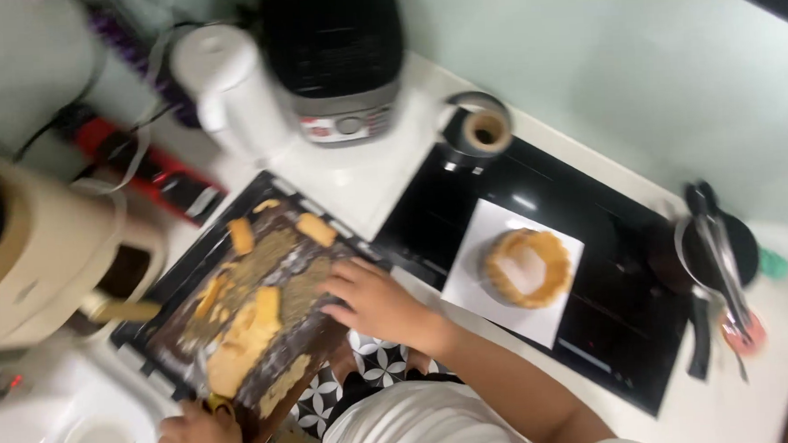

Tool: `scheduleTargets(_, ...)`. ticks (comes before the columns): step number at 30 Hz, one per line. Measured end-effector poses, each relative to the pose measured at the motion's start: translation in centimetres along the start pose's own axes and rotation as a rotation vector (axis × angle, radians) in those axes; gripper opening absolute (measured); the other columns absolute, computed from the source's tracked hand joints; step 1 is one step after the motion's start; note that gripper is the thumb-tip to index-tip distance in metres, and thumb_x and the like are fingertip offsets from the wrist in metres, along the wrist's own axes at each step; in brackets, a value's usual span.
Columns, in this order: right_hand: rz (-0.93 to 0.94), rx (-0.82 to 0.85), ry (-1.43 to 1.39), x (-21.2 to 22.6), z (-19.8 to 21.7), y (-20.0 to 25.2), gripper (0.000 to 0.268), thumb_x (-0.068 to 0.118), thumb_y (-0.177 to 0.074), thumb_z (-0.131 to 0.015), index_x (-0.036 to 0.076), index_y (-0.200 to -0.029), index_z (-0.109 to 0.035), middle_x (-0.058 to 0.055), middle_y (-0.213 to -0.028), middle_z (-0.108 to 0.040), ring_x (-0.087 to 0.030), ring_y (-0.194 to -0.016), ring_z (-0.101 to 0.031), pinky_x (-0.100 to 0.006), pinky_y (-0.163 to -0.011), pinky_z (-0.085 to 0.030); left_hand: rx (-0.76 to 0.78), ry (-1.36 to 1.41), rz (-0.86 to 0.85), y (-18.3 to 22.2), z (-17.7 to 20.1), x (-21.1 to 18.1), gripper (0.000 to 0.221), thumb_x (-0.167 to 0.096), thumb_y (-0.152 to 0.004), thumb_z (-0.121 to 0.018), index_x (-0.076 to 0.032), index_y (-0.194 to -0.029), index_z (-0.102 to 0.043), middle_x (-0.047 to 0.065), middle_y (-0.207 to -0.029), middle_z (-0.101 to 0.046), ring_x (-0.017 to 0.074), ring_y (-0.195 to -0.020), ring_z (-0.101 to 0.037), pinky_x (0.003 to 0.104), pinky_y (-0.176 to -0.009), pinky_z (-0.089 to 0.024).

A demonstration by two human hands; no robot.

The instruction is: Cutting baked sponge strips with scissors and lining a circular mold secured with tape.

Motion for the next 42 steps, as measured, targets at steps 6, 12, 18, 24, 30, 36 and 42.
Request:
scheduleTargets(6, -0.212, -0.154, 0.573, -4.5, 14.4, 10.4, 0.011, 0.015, -0.089, -0.076, 0.01, -0.098, -0.073, -0.008, -0.1, -0.066, -0.029, -0.098, -0.062, -0.043, -0.086, -0.05, 0.017, 0.533, -0.182, -4.7, 8.4, -14.1, 0.027, -0.018, -0.092, -0.067, -0.003, -0.113, -0.071, 0.02, -0.101, -0.07, 0.0376, -0.093, -0.068, 0.047, -0.084, -0.055)
scheduleTargets(12, -0.44, -0.248, 0.633, -7.9, 19.4, 13.9, 0.034, 0.012, -0.068, -0.082, 0.011, -0.101, -0.073, -0.005, -0.104, -0.064, -0.031, -0.094, -0.056, -0.041, -0.084, -0.047, 0.32, 1.028, -0.683, -5.7, 17.1, -37.1, 0.018, -0.013, -0.087, -0.07, -0.005, -0.104, -0.071, 0.013, -0.095, -0.071, 0.0298, -0.084, -0.072, 0.038, -0.073, -0.057)
scheduleTargets(18, -0.349, -0.296, 0.622, -10.2, 18.3, 14.1, 0.035, 0.014, -0.067, -0.085, 0.012, -0.096, -0.067, -0.005, -0.105, -0.06, -0.03, -0.097, -0.058, -0.043, -0.08, -0.045, 0.35, 0.742, -0.871, -6.0, 14.5, -46.9, 0.034, -0.019, -0.076, -0.081, -0.002, -0.095, -0.059, 0.017, -0.095, -0.065, 0.0378, -0.088, -0.067, 0.048, -0.072, -0.055)
scheduleTargets(24, -0.39, -0.265, 0.597, -11.1, 17.7, 14.0, 0.034, 0.011, -0.066, -0.082, 0.008, -0.093, -0.062, -0.009, -0.1, -0.056, -0.031, -0.091, -0.056, -0.043, -0.078, -0.047, 0.282, 0.677, -0.914, -5.9, 12.2, -47.8, 0.027, -0.01, -0.08, -0.076, -0.003, -0.096, -0.055, 0.019, -0.087, -0.066, 0.039, -0.082, -0.07, 0.048, -0.07, -0.056)
scheduleTargets(30, -0.456, -0.251, 0.578, -11.5, 17.3, 13.6, 0.033, 0.009, -0.068, -0.08, 0.006, -0.093, -0.059, -0.011, -0.099, -0.054, -0.032, -0.088, -0.055, -0.043, -0.076, -0.048, 0.43, 0.588, -0.819, -6.3, 14.5, -48.4, 0.04, -0.019, -0.078, -0.08, 0.0, -0.1, -0.053, 0.02, -0.084, -0.067, 0.0394, -0.08, -0.071, 0.047, -0.065, -0.058)
scheduleTargets(36, -0.42, -0.217, 0.577, -11.6, 17.8, 13.2, 0.036, 0.006, -0.066, -0.08, 0.005, -0.095, -0.059, -0.012, -0.098, -0.053, -0.033, -0.088, -0.054, -0.044, -0.075, -0.048, 0.383, 0.571, -0.853, -6.6, 12.7, -49.2, 0.044, -0.016, -0.077, -0.081, 0.001, -0.109, -0.056, 0.023, -0.098, -0.064, 0.041, -0.085, -0.07, 0.046, -0.066, -0.058)
scheduleTargets(42, -0.479, -0.2, 0.481, -11.9, 18.0, 13.3, 0.028, 0.005, -0.071, -0.081, 0.009, -0.088, -0.06, -0.008, -0.093, -0.055, -0.031, -0.088, -0.054, -0.042, -0.075, -0.049, 0.478, 0.534, -0.815, -6.8, 12.3, -49.4, 0.04, -0.01, -0.079, -0.076, 0.003, -0.11, -0.055, 0.023, -0.097, -0.066, 0.041, -0.088, -0.071, 0.046, -0.07, -0.06)
Point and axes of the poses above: each hand's wrist, its own y-axis away from the middle knuckle, its own z-axis out of the back of the hand, x = y × z, the point moved 1 cm from there along -y, towards the middle knuckle
